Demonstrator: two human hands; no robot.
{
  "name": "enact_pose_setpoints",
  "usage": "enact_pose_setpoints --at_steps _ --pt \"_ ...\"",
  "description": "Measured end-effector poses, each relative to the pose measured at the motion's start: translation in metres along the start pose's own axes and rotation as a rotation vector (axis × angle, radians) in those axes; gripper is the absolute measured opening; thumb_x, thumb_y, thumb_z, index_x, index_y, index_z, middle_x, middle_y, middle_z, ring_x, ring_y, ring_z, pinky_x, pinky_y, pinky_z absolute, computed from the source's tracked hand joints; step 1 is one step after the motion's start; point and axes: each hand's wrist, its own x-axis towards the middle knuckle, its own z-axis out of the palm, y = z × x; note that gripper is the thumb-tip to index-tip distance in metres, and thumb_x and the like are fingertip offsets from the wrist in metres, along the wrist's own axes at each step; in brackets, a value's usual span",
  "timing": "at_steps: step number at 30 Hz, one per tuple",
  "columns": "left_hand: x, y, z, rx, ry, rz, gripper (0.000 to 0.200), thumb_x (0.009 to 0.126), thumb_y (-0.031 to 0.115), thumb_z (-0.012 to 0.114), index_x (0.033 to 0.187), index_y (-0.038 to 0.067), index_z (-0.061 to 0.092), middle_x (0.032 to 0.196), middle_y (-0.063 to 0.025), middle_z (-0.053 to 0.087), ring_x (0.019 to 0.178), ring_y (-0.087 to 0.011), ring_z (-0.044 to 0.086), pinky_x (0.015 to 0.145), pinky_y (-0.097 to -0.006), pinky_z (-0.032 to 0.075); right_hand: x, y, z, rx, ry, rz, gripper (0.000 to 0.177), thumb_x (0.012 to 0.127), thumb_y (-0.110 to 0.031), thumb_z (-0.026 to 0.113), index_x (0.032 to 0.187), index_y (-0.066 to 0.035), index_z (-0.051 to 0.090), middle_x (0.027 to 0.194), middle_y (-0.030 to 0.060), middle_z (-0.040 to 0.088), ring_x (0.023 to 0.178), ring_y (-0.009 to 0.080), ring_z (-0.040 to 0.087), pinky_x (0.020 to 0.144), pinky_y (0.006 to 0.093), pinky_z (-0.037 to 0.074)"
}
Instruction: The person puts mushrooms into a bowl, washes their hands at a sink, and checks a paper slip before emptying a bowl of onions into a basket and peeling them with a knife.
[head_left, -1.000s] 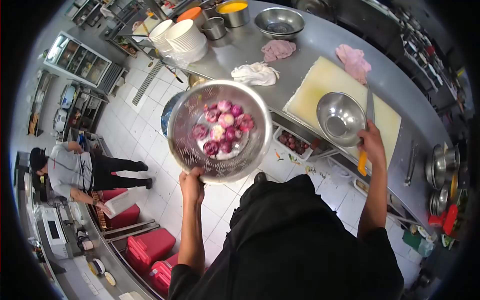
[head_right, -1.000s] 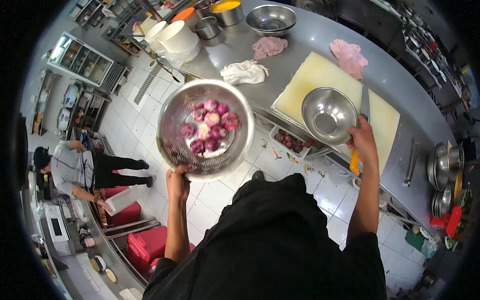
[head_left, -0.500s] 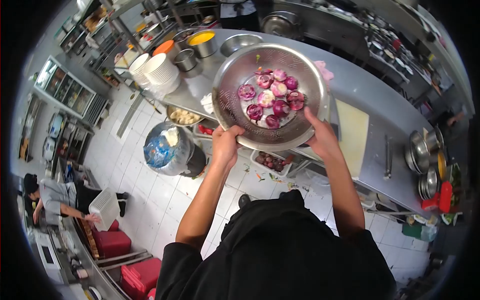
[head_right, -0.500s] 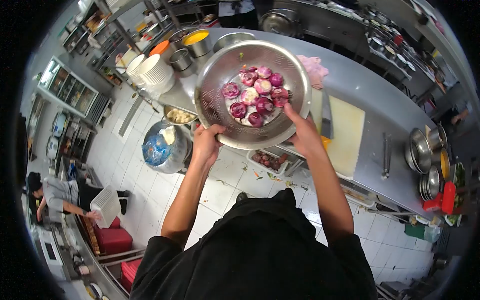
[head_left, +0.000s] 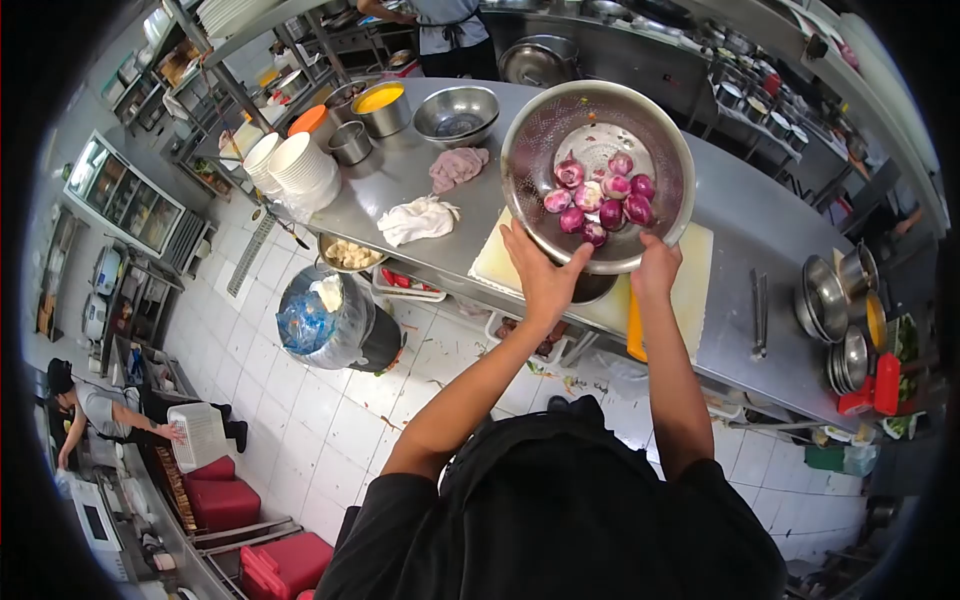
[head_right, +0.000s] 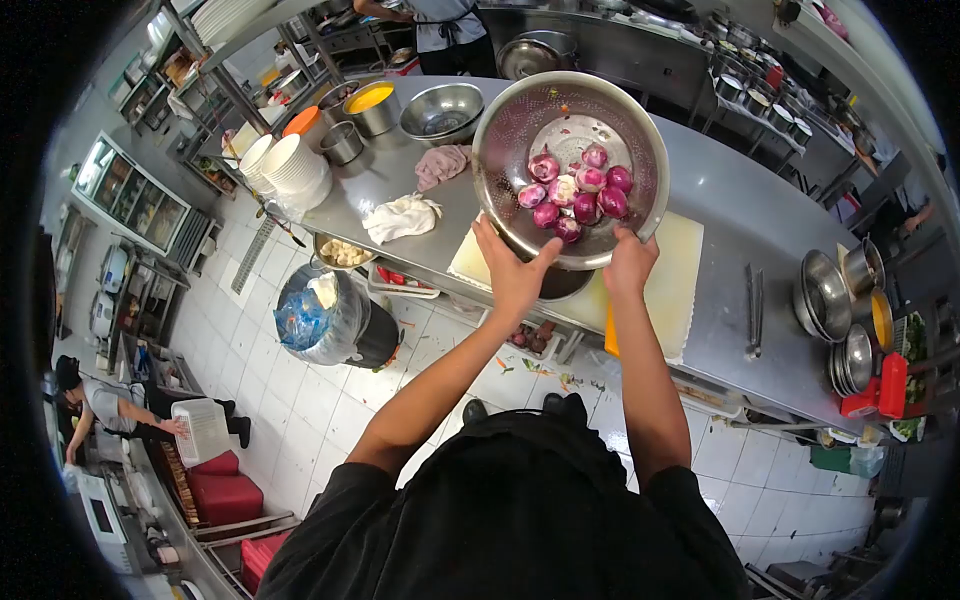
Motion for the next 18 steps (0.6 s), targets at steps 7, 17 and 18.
enact_pose_setpoints --at_steps 7,17,18 --pt "-0.003 0.025 0.007 0.331 -0.128 0.118 0.139 0.053 0.049 0.089 0.149 -0.004 0.005 0.150 -0.0381 0.008 0.141 -0.0500 0.011 0.109 -0.0648 0.015 -0.011 0.005 0.000 -0.012 0.040 -0.118 0.040 0.080 0.008 0.056 0.119 0.007 0.056 0.116 0.0125 0.063 0.102 0.0239 0.062 0.093 0.0345 0.046" --pt "-0.008 0.024 0.022 0.296 -0.111 0.158 0.142 0.046 0.045 0.093 0.149 -0.002 0.007 0.149 -0.0374 0.011 0.137 -0.0522 0.018 0.106 -0.0633 0.022 -0.002 0.007 0.006 -0.124 0.070 -0.259 0.022 0.085 0.000 0.060 0.106 0.008 0.065 0.104 0.0113 0.068 0.093 0.0206 0.064 0.086 0.0314 0.047" --pt "-0.007 0.023 0.022 0.282 -0.113 0.157 0.141 0.046 0.044 0.093 0.149 -0.002 0.007 0.149 -0.0374 0.011 0.137 -0.0525 0.018 0.106 -0.0628 0.022 -0.002 0.006 0.006 -0.152 0.068 -0.267 0.022 0.086 -0.001 0.060 0.105 0.008 0.065 0.103 0.0111 0.069 0.092 0.0204 0.064 0.086 0.0313 0.048"
